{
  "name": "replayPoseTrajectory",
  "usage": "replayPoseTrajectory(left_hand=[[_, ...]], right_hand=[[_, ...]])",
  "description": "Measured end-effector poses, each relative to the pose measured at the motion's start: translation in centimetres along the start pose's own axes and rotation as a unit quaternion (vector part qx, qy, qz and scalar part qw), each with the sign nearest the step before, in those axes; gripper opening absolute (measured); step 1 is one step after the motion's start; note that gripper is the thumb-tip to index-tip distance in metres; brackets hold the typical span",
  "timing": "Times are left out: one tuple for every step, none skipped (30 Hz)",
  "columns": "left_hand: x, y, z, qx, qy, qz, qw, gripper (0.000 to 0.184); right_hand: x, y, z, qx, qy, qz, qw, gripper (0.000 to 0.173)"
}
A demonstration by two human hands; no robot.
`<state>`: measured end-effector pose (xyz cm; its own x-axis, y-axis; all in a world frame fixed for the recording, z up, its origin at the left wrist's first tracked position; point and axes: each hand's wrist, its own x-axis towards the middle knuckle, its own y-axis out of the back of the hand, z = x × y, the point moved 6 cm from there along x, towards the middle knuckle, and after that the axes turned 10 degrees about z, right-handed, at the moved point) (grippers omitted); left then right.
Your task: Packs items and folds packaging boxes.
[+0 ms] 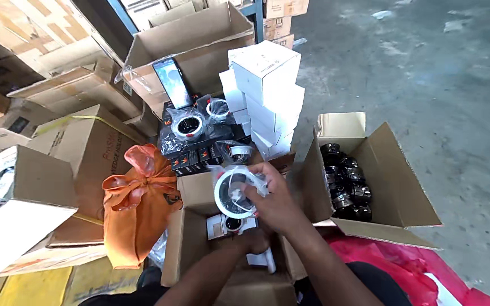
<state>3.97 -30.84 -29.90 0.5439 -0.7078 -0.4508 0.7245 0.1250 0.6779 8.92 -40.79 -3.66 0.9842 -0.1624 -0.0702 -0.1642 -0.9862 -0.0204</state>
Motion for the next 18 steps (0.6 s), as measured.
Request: replayPoseTrajectory(left_hand=[[-0.6,0.9,-1.3,-0.024,0.073,-0.002,0.997,0.051],[-2.2,2.8,-1.6,-0.041,0.115,0.021,0.992,0.053],[-4.4,5.3,-1.3,-0.064,0.128,0.056,0.988,0.048],[-7.1,7.8,-0.5,-0.094,0.120,0.097,0.984,0.037],[-10.0,10.2,0.3,-0.130,0.099,0.142,0.976,0.030],[-12.6,12.1,0.8,-0.170,0.065,0.180,0.967,0.031],[-14.4,13.5,0.5,-0.204,0.041,0.203,0.957,0.030],[-15.7,14.3,-0.3,-0.228,0.045,0.215,0.949,0.020],[-16.8,14.8,-1.2,-0.243,0.055,0.224,0.942,0.013],[-17.6,15.3,-1.8,-0.250,0.064,0.233,0.938,0.011],[-18.2,15.8,-2.1,-0.246,0.070,0.232,0.939,0.010],[-18.5,16.3,-2.1,-0.227,0.067,0.221,0.946,0.012],[-18.6,16.6,-1.7,-0.198,0.055,0.203,0.957,0.018],[-18.7,16.8,-1.2,-0.166,0.043,0.186,0.967,0.022],[-18.7,16.9,-0.8,-0.137,0.032,0.170,0.975,0.024],[-18.8,16.9,-0.6,-0.116,0.026,0.152,0.981,0.025],[-18.9,16.5,-0.4,-0.108,0.021,0.133,0.985,0.025],[-19.1,15.9,-0.1,-0.112,0.017,0.111,0.987,0.025]], right_hand=[[0.2,0.0,0.0,-0.008,0.011,-0.012,1.000,0.040],[0.4,-0.1,0.0,-0.019,0.021,-0.035,0.999,0.045],[0.5,-0.3,0.1,-0.036,0.028,-0.073,0.996,0.047],[0.3,-0.7,0.3,-0.060,0.034,-0.124,0.990,0.045],[-0.2,-1.4,0.5,-0.092,0.042,-0.183,0.978,0.038],[-0.9,-2.2,0.9,-0.125,0.053,-0.246,0.960,0.029],[-1.8,-3.2,1.3,-0.152,0.071,-0.308,0.936,0.022],[-3.0,-4.3,1.9,-0.169,0.090,-0.363,0.912,0.019],[-4.3,-5.4,2.5,-0.181,0.112,-0.406,0.889,0.019],[-5.6,-6.6,3.2,-0.193,0.137,-0.439,0.867,0.018],[-7.0,-7.7,3.9,-0.216,0.162,-0.462,0.845,0.018],[-8.2,-8.7,4.7,-0.260,0.175,-0.480,0.819,0.019],[-9.4,-9.5,5.6,-0.316,0.181,-0.491,0.791,0.020],[-10.5,-10.1,6.4,-0.370,0.184,-0.500,0.761,0.022],[-11.3,-10.7,7.2,-0.412,0.183,-0.506,0.736,0.025],[-11.8,-11.1,7.7,-0.441,0.183,-0.507,0.718,0.026],[-12.3,-11.3,8.2,-0.463,0.186,-0.505,0.704,0.026],[-12.6,-11.5,8.6,-0.480,0.188,-0.505,0.693,0.025]])
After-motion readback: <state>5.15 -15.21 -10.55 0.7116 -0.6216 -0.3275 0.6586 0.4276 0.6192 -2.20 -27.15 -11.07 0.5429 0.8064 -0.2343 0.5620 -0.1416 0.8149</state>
